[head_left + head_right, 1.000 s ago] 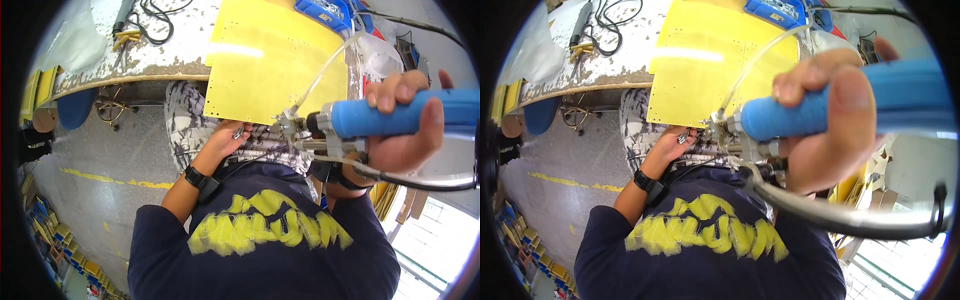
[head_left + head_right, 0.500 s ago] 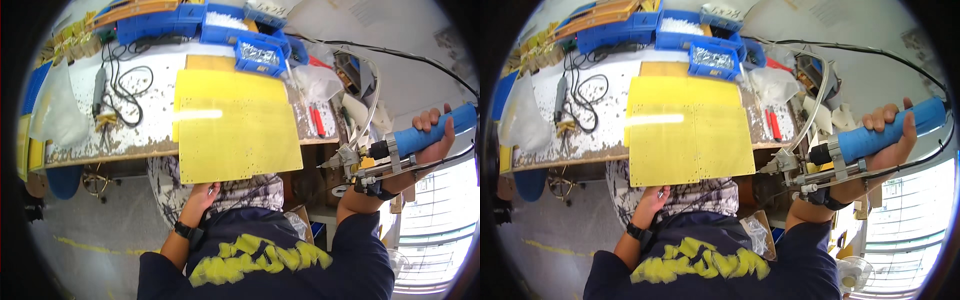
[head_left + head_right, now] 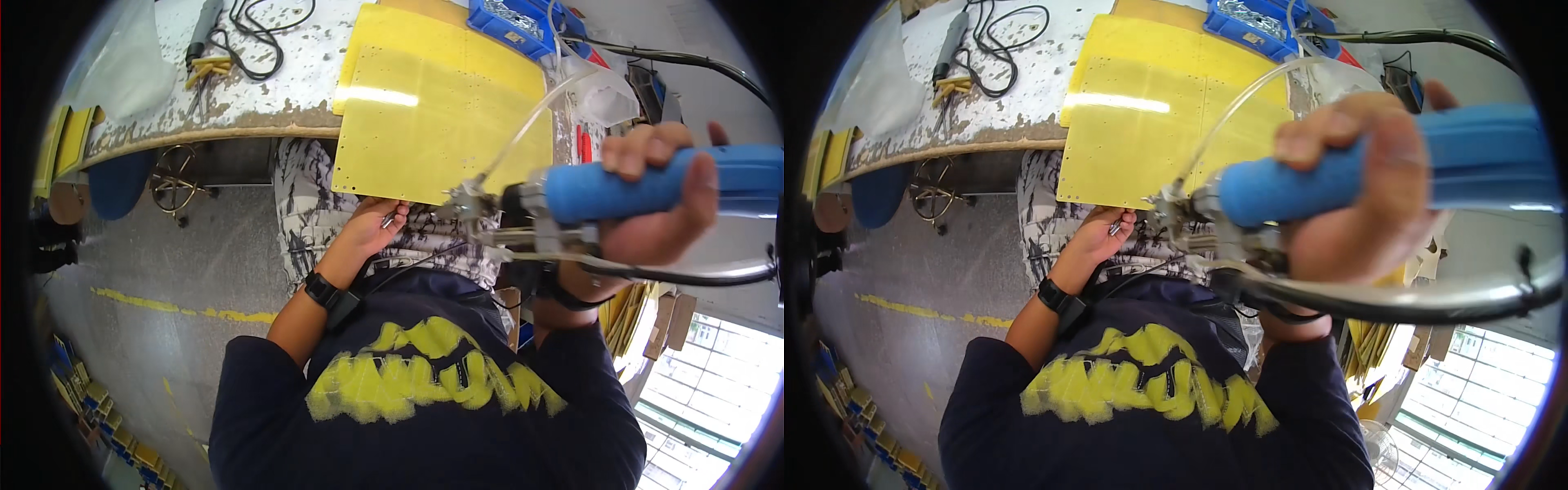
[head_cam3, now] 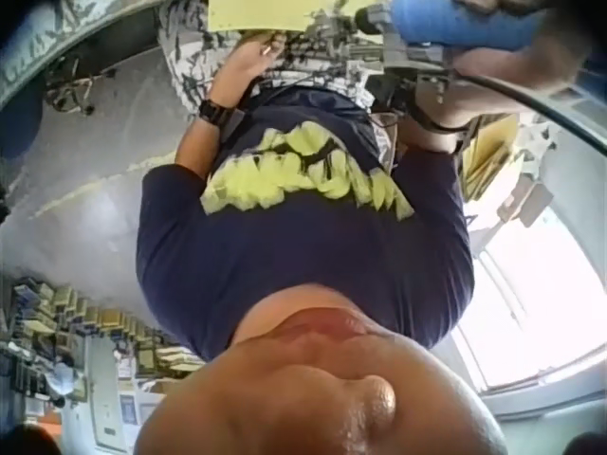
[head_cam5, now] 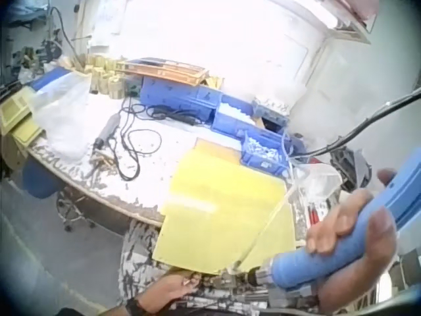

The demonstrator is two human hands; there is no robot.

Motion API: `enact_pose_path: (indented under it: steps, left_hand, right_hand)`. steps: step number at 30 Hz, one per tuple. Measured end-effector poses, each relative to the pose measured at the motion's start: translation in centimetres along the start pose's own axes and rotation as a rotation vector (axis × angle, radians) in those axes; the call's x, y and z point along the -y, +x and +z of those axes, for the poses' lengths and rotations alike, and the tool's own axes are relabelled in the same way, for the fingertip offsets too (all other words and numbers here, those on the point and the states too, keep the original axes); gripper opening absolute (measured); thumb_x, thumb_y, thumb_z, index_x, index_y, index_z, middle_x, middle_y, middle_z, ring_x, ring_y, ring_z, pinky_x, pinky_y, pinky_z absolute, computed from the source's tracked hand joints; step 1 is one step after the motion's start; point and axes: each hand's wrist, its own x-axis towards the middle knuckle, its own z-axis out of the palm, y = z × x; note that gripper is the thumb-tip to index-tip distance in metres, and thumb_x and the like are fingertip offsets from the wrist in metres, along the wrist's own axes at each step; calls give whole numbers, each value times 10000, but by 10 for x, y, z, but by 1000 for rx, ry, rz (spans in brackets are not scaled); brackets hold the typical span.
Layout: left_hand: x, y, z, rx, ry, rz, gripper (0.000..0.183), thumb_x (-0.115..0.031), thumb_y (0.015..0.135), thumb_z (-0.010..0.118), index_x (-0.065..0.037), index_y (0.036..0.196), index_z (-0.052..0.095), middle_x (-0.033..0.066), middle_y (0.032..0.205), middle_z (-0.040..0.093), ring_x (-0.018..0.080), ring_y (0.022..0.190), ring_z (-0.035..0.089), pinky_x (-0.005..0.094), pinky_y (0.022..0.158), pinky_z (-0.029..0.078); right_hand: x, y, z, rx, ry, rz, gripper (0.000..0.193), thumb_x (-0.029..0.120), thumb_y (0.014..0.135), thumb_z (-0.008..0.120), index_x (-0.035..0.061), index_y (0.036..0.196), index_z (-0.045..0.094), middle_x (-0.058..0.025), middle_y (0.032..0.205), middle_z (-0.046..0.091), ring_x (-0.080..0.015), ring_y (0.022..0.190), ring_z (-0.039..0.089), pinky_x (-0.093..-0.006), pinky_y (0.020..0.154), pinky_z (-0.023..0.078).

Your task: Apply adhesive tape to yellow panels and use a pneumatic fastening tool to attach components.

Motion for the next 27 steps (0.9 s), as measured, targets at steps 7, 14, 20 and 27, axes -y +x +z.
enact_pose_path:
  steps: [7, 14, 20, 27]
  left_hand:
    - [1, -16, 0, 5, -40, -17, 84, -46, 876, 517, -8, 945, 548, 61, 843, 543, 137, 736, 517, 221, 622, 453]
    - [-3, -20, 7, 3, -44, -47, 68, -21, 856, 532, -4, 922, 528, 85, 836, 540, 141, 731, 506, 218, 636, 448]
    - [-2, -18, 3, 8, -36, -60, 62, -30, 855, 539, -9, 913, 541, 86, 835, 557, 143, 735, 511, 227, 649, 449]
    - [-6, -22, 8, -17, 20, -52, 69, -22, 849, 543, -11, 917, 534, 85, 836, 553, 145, 733, 513, 238, 638, 444]
  right_hand:
    - [-28, -21, 44, -67, -91, 13, 514, 174, 750, 588, 48, 1180, 336, -86, 656, 476, -158, 527, 476, -319, 538, 434]
    - [-36, -21, 47, -73, -84, 14, 502, 169, 765, 593, 53, 1176, 330, -76, 665, 477, -155, 525, 480, -325, 546, 439]
    - [-41, -22, 46, -43, -98, 12, 501, 170, 763, 603, 58, 1172, 336, -75, 669, 484, -155, 528, 483, -326, 545, 444]
    - [-46, -26, 50, -12, -122, -15, 504, 161, 760, 593, 56, 1177, 330, -71, 669, 490, -157, 523, 488, -331, 546, 451]
